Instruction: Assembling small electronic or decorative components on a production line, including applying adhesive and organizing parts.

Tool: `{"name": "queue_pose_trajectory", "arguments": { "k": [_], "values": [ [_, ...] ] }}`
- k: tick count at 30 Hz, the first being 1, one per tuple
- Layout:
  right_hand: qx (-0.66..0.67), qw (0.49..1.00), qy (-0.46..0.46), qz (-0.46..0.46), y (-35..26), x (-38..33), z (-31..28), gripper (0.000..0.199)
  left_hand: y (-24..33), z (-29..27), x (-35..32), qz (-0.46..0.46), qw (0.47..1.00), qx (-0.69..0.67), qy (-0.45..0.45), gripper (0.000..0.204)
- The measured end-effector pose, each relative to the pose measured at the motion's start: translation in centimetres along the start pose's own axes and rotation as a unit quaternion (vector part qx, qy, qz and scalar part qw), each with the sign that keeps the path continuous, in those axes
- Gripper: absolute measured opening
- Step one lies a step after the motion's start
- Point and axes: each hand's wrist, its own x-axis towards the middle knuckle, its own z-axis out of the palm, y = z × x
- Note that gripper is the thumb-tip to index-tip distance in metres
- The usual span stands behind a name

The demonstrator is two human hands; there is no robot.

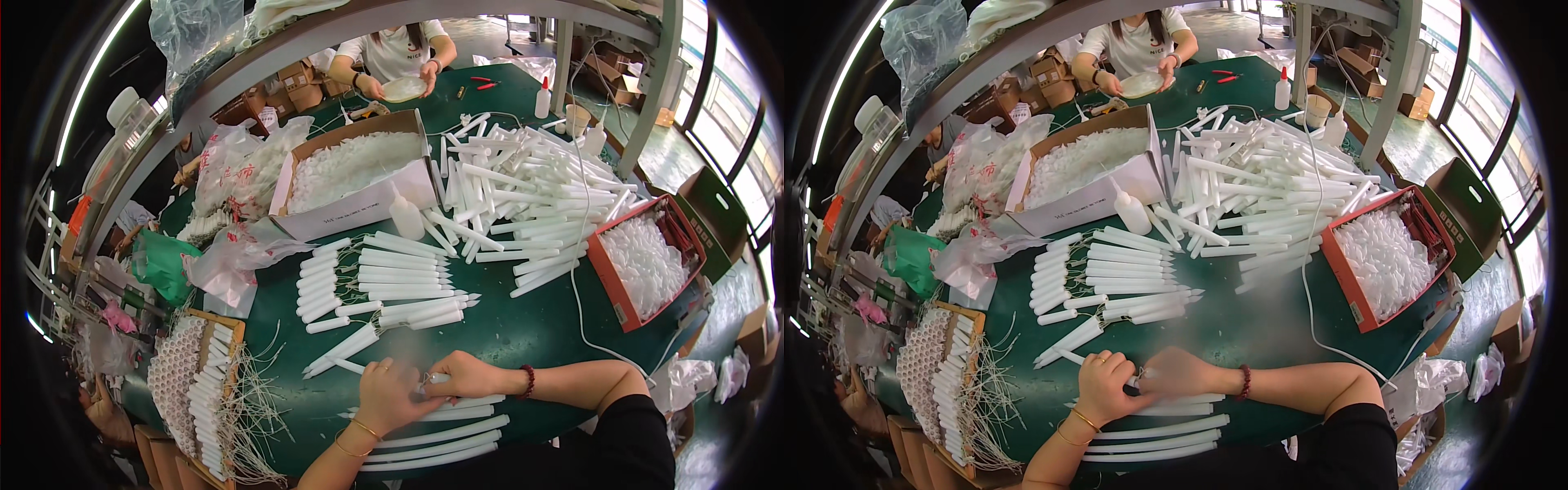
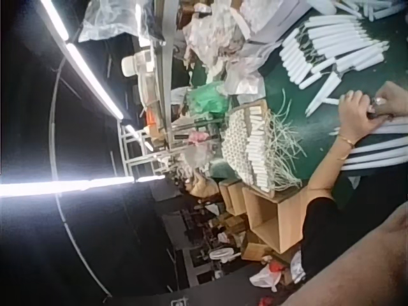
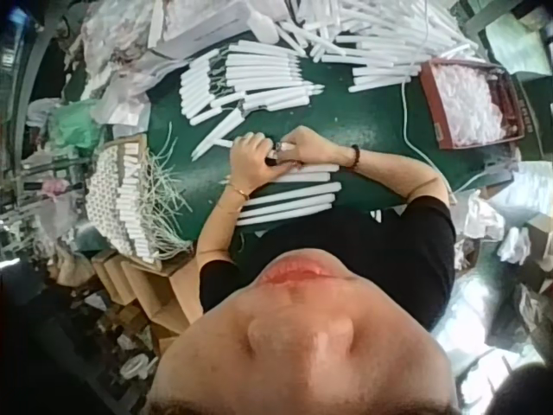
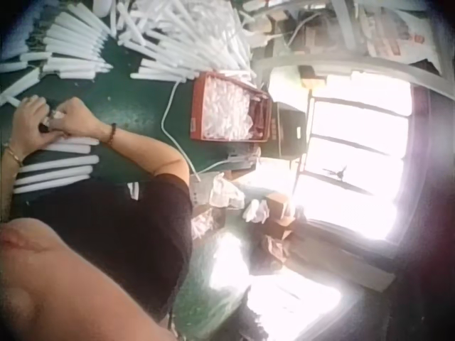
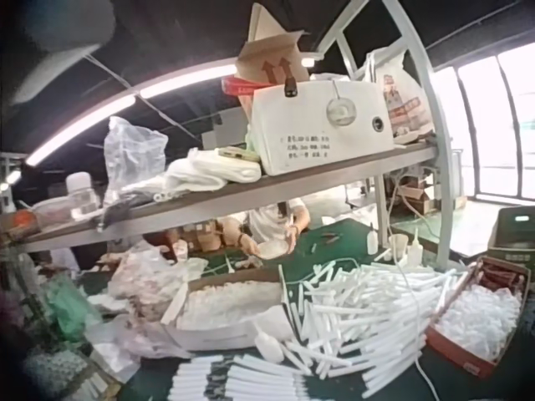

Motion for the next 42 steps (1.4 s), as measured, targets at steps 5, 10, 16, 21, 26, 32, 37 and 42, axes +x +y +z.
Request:
{"name": "queue_pose_trajectory", "arguments": {
  "k": [5,10,16,21,26,32,37,42],
  "values": [
    [0.012,0.995,-0.033,0.091,-1.2,0.3,-1.2,0.028,0.0,0.2,-0.1,-0.029,0.999,-0.011,0.017,0.037],
    [-0.038,0.999,-0.033,0.013,-1.3,-0.2,-2.5,0.041,-0.7,-0.4,-0.3,-0.077,0.996,-0.030,0.015,0.029],
    [-0.083,0.996,-0.013,0.001,-1.5,-0.5,-2.8,0.040,-0.6,-0.4,-0.4,-0.094,0.995,-0.044,0.009,0.023],
    [-0.106,0.994,0.012,-0.001,-2.0,-1.2,-2.4,0.036,-0.5,-0.1,-0.7,-0.087,0.995,-0.051,-0.007,0.018],
    [-0.117,0.993,0.023,-0.021,-1.2,-1.4,-2.4,0.036,-0.6,-0.2,0.3,-0.068,0.997,-0.039,0.009,0.017],
    [-0.103,0.993,0.008,-0.052,-1.4,-2.1,-1.5,0.038,-0.2,-0.2,-1.4,-0.092,0.992,-0.079,-0.018,0.013],
    [-0.070,0.996,0.012,0.055,-1.0,-2.2,-1.1,0.041,0.4,-0.6,-1.3,-0.131,0.983,-0.120,-0.055,0.015],
    [-0.070,0.991,0.087,-0.069,1.1,-1.7,-1.7,0.037,-1.4,0.3,-1.6,-0.089,0.984,-0.153,-0.038,0.030]
  ]
}}
